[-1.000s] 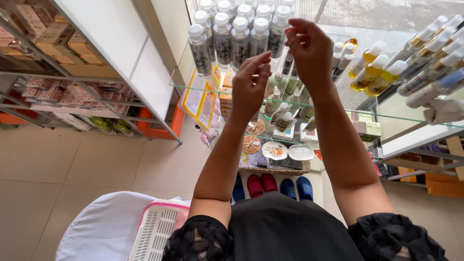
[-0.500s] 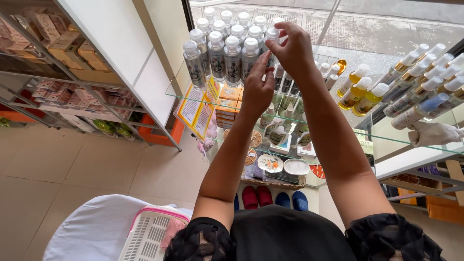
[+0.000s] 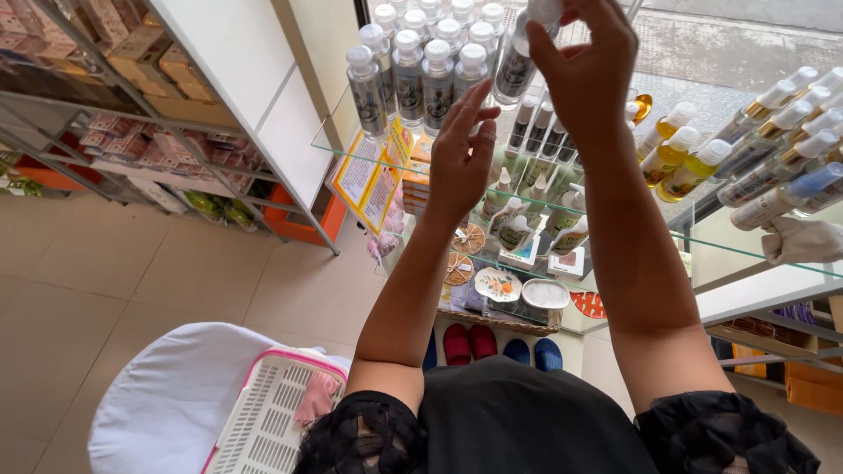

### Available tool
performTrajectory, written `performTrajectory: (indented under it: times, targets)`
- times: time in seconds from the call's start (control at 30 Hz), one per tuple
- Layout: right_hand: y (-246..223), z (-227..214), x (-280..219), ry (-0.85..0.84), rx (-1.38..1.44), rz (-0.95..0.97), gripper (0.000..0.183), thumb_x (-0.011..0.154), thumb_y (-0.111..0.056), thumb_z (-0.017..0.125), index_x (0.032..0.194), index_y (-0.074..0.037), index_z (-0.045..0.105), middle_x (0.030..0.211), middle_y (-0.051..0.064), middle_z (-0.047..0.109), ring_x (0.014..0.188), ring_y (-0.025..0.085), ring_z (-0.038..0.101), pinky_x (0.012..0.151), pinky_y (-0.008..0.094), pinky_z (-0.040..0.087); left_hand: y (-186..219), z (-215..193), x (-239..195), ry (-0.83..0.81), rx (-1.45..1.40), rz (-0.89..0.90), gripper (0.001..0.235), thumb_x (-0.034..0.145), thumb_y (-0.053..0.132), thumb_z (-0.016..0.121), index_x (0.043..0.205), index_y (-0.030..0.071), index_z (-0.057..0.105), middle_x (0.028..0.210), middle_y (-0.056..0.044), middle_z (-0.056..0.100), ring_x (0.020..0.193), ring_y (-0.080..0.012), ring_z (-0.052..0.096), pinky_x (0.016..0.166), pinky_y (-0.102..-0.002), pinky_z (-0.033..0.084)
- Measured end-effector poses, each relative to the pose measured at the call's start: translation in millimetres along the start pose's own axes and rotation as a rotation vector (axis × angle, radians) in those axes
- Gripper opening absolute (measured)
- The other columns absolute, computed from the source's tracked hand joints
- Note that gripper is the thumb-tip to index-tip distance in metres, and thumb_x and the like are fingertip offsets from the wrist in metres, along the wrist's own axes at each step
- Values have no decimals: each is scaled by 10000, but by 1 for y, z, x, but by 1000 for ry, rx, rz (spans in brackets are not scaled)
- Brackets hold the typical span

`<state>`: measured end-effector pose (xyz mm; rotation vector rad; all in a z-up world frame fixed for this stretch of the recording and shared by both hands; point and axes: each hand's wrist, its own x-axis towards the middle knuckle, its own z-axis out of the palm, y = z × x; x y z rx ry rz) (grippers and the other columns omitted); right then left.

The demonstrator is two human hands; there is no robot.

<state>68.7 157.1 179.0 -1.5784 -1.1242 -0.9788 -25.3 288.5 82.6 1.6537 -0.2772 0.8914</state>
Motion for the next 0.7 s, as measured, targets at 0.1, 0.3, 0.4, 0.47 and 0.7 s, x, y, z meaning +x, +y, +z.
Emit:
performTrajectory:
  times: [0.1, 0.3, 0.4, 0.47, 0.7]
  targets:
    - [-27, -2, 1, -52, 86, 27, 366, 945, 167, 818, 1261, 82, 654, 1094, 230, 682, 944, 278, 695, 627, 270, 630, 10, -14, -9, 57, 78, 34, 426, 1061, 83, 543, 1475, 172, 499, 1516, -51, 541, 1210, -159, 685, 891, -267, 630]
    - [-50, 48, -22, -148, 177, 179, 378, 925, 85, 793, 1271, 65, 643, 1133, 208, 686, 935, 217, 676, 602, 210, 581, 5, -46, -26, 181, 184, -31, 397, 1014, 13, 554, 1399, 108, 572, 1431, -76, 580, 1056, -140, 651, 846, -251, 590]
    - [-49, 80, -36, -173, 150, 279, 372, 903, 9, 809, 1250, -18, 678, 1129, 150, 699, 949, 187, 680, 668, 230, 620, -16, -63, -32, 198, 256, -104, 379, 1019, 65, 524, 1395, 94, 565, 1366, -99, 611, 1083, -170, 668, 846, -263, 589]
    - [-44, 98, -42, -174, 187, 317, 363, 907, 6, 803, 1249, -7, 681, 1087, 142, 699, 879, 162, 669, 650, 216, 610, -31, -71, -32, 213, 260, -117, 387, 1018, 73, 523, 1404, 78, 555, 1400, -115, 588, 1114, -192, 663, 875, -274, 596]
    - [-41, 129, -41, -154, 134, 293, 316, 925, -56, 801, 1213, -2, 686, 1070, 163, 743, 925, 196, 714, 678, 253, 633, -57, -90, -29, 210, 273, -112, 417, 1030, 83, 514, 1447, 95, 511, 1505, -172, 516, 1222, -268, 662, 940, -324, 622]
